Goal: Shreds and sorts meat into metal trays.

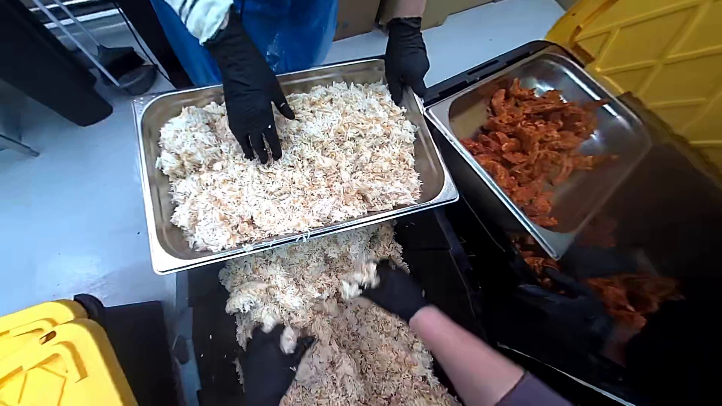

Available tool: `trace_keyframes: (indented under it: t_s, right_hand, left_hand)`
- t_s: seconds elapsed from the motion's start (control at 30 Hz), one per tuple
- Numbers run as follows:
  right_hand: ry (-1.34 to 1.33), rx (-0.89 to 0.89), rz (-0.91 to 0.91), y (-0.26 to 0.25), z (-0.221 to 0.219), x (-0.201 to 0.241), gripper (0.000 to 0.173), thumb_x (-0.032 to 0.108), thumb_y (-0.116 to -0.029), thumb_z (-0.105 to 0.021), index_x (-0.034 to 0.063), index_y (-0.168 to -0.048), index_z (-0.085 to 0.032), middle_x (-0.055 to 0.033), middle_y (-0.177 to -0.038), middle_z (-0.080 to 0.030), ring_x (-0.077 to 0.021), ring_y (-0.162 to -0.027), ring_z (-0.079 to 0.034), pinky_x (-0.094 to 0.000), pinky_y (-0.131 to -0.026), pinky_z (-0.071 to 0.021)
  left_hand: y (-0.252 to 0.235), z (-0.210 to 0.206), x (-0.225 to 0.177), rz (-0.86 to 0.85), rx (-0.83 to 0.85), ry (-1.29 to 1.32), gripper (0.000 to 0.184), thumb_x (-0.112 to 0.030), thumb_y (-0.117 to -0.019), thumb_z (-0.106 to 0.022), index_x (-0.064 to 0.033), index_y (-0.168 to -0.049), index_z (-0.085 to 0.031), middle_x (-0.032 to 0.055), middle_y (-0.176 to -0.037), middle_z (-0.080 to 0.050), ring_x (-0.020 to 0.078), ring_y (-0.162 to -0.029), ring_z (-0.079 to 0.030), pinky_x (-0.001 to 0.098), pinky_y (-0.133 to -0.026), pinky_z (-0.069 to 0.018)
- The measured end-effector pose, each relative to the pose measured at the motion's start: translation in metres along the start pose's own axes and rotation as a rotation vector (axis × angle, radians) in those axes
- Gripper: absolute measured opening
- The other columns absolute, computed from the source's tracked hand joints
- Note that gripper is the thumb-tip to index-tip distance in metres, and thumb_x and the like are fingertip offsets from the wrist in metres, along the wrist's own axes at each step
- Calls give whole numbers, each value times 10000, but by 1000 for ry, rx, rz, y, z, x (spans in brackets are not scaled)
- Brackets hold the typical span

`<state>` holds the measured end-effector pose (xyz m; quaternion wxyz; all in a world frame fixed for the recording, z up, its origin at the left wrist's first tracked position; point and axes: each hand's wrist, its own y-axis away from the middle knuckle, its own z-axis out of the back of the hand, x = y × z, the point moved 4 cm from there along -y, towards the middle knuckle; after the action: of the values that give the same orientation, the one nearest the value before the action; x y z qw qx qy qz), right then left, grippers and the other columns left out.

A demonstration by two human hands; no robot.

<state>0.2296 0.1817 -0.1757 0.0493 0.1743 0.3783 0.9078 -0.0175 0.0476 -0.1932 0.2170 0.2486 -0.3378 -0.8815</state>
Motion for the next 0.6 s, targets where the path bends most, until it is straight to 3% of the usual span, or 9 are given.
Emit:
trace_keyframes:
  t_s: [0.07, 0.1, 0.17, 0.23, 0.27, 0.37, 0.43, 0.47, 0.6]
  right_hand:
    - [42, -66, 73, -40, 33, 15, 942, 588, -791, -827, 127, -1534, -474, -298, -1573, -381, -527, -1414, -398, -718, -1091, -369]
    - [94, -84, 89, -60, 42, 28, 959, 659, -780, -796, 96, -1500, -507, -287, -1541, -435, -503, -1422, -405, -709, -1114, -346]
    - [172, -36, 82, -92, 39, 56, 852, 684, -875, -680, 52, -1438, -575, -259, -1503, -506, -452, -1448, -406, -689, -1182, -257]
    - [220, -42, 29, -110, 29, 70, 670, 549, -994, -610, 32, -1419, -590, -255, -1499, -517, -429, -1457, -412, -647, -1202, -249]
    - [221, -80, 19, -112, 19, 69, 662, 550, -985, -620, 44, -1413, -598, -255, -1500, -517, -431, -1457, -412, -652, -1196, -260]
    - [-22, -194, 55, -100, -7, 48, 826, 518, -809, -820, 69, -1450, -558, -299, -1534, -431, -497, -1434, -386, -680, -1111, -376]
    - [-206, -113, 31, -83, -35, 29, 975, 372, -752, -901, 161, -1567, -409, -271, -1596, -338, -505, -1383, -438, -680, -1023, -467]
    - [-267, -42, 11, -76, -56, 21, 1019, 344, -740, -916, 167, -1584, -374, -263, -1574, -377, -484, -1338, -500, -665, -1013, -486]
    - [-65, 271, -154, -41, -117, 8, 1032, 499, -784, -826, -24, -1533, -346, -253, -1484, -498, -403, -1341, -532, -570, -1073, -466]
  left_hand:
    - [-23, 38, 1, -58, -178, 169, 844, -614, -783, -802, -57, -1385, -606, 348, -1483, -440, 503, -1366, -457, 612, -1107, -411]
    - [-43, 52, -1, -67, -218, 209, 889, -582, -756, -846, -87, -1437, -560, 352, -1522, -385, 516, -1383, -426, 622, -1100, -413]
    - [-89, 61, -8, -22, -202, 156, 1050, -606, -714, -872, -181, -1565, -428, 343, -1624, -215, 558, -1469, -265, 680, -1136, -337]
    - [-124, 56, -25, 65, -158, 19, 1093, -695, -678, -845, -205, -1563, -432, 314, -1624, -251, 549, -1475, -259, 697, -1121, -339]
    - [-130, 51, -33, 101, -139, -60, 1067, -688, -687, -839, -192, -1549, -449, 307, -1607, -293, 554, -1464, -274, 716, -1090, -354]
    - [-126, 32, -42, 144, -103, -246, 1013, -587, -749, -834, -146, -1559, -414, 337, -1601, -256, 585, -1442, -276, 782, -1007, -382]
    - [-106, 14, -41, 130, -75, -285, 893, -545, -778, -826, -143, -1507, -501, 331, -1584, -304, 578, -1447, -280, 818, -1041, -304]
    - [-94, 6, -42, 119, -54, -298, 855, -519, -781, -823, -170, -1500, -517, 324, -1568, -340, 578, -1440, -292, 842, -1045, -255]
    - [-60, -34, -36, 22, 61, -347, 800, -407, -785, -824, -283, -1512, -512, 285, -1549, -402, 569, -1426, -330, 869, -1068, -126]
